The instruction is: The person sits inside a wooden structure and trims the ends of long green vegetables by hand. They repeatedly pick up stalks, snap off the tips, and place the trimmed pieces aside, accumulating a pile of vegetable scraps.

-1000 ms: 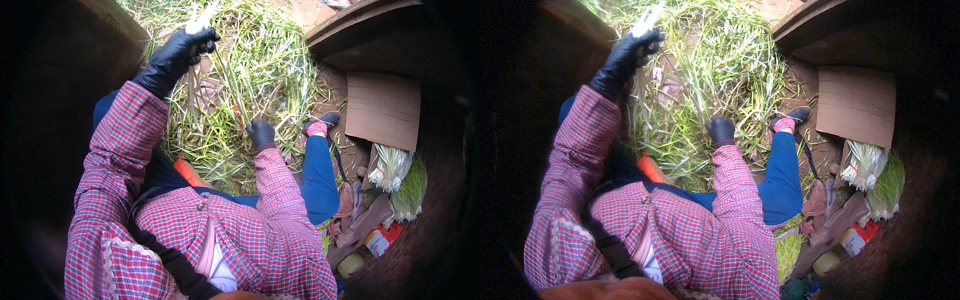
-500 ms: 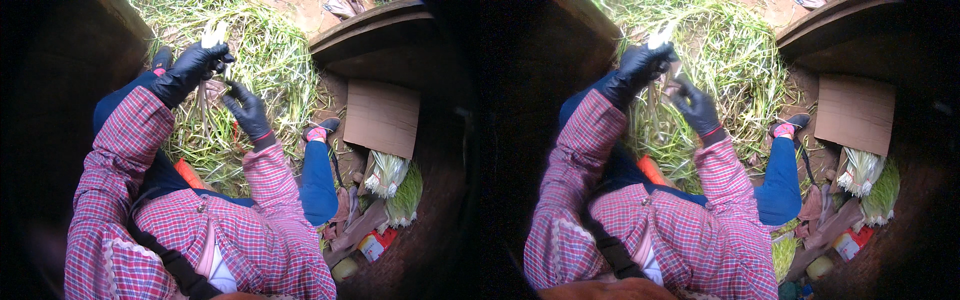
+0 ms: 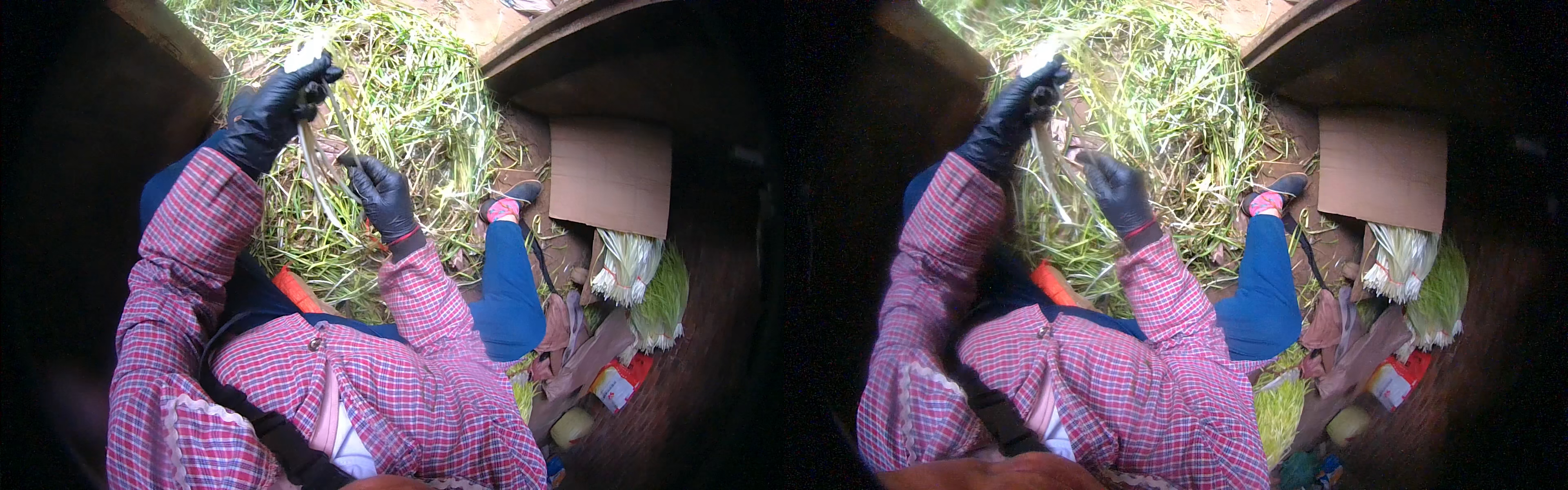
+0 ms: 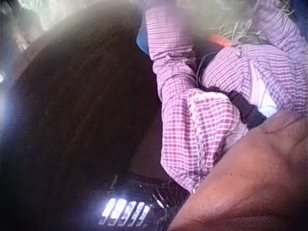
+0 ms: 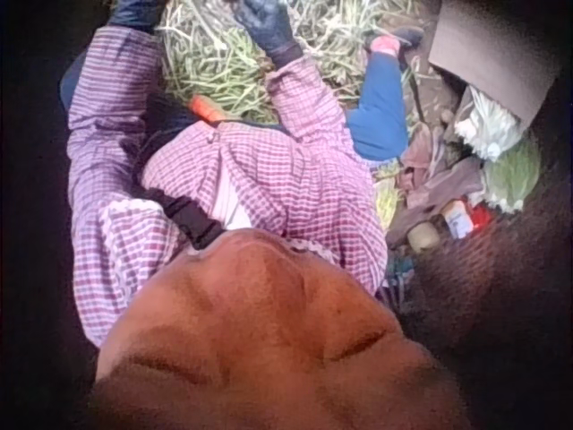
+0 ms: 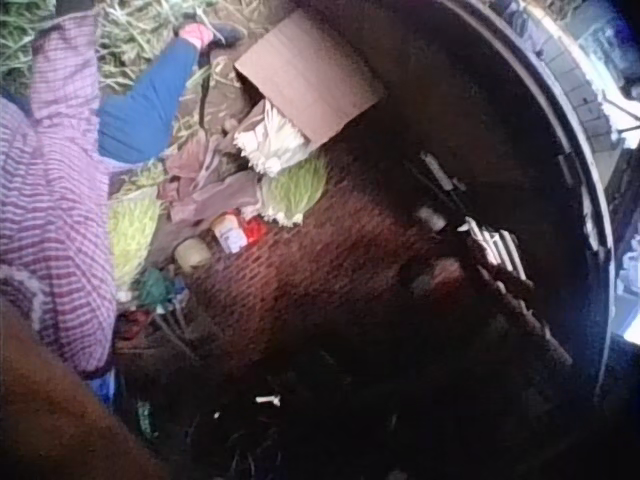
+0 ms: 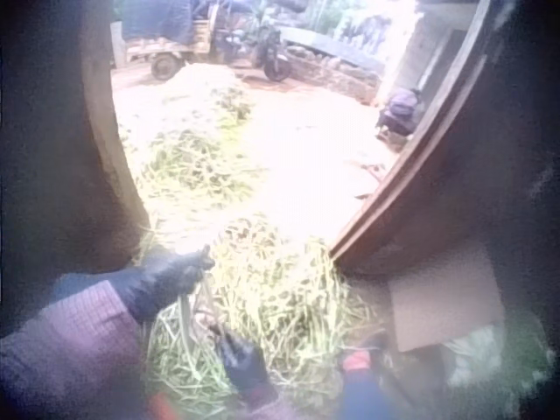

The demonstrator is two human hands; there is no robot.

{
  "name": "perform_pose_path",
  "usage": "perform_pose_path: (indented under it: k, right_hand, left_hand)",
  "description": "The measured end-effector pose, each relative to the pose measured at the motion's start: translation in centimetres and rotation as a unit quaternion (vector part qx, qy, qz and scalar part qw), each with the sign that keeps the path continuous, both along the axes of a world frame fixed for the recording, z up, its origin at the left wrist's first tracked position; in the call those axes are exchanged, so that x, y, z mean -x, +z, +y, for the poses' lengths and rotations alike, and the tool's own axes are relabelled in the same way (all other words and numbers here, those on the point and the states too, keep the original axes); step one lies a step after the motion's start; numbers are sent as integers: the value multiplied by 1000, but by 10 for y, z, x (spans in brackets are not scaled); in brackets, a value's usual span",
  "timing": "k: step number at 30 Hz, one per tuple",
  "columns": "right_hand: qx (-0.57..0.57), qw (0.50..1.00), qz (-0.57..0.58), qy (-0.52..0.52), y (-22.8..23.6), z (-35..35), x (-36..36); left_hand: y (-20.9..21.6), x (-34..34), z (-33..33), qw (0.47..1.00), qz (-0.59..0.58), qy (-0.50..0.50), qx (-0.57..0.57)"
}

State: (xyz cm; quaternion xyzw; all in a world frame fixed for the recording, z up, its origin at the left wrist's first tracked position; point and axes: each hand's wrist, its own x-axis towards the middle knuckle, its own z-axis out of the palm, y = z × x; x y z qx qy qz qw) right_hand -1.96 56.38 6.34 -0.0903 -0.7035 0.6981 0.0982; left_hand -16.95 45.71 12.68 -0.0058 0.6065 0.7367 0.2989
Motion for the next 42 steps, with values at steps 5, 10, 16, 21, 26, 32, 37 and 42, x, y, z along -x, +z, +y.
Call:
perform_pose_path:
  k: [5,10,16,21,26,32,37,42]
  right_hand:
    - [-64,997,31,-24,-11,8,0]
    - [87,984,-76,136,-32,23,8]
    - [-290,917,-118,-249,-161,159,-19]
    - [-180,918,-323,-141,-224,184,-69]
    - [-307,928,-101,-183,-142,106,-47]
    - [-432,761,-323,361,-138,-3,-51]
    - [-300,808,-279,424,-154,1,-49]
    - [-71,983,-59,-161,-172,120,-10]
  left_hand:
    - [-27,-22,13,993,8,-112,-33]
    - [-50,-18,13,979,-186,-38,-68]
    - [-17,16,-5,987,-42,22,-153]
    - [9,-1,4,987,-73,20,-143]
    - [15,0,12,978,-113,-49,-167]
    - [16,6,2,965,-107,-98,-217]
    - [19,2,-6,996,-43,-20,-74]
    - [16,0,-9,991,-79,-53,-90]
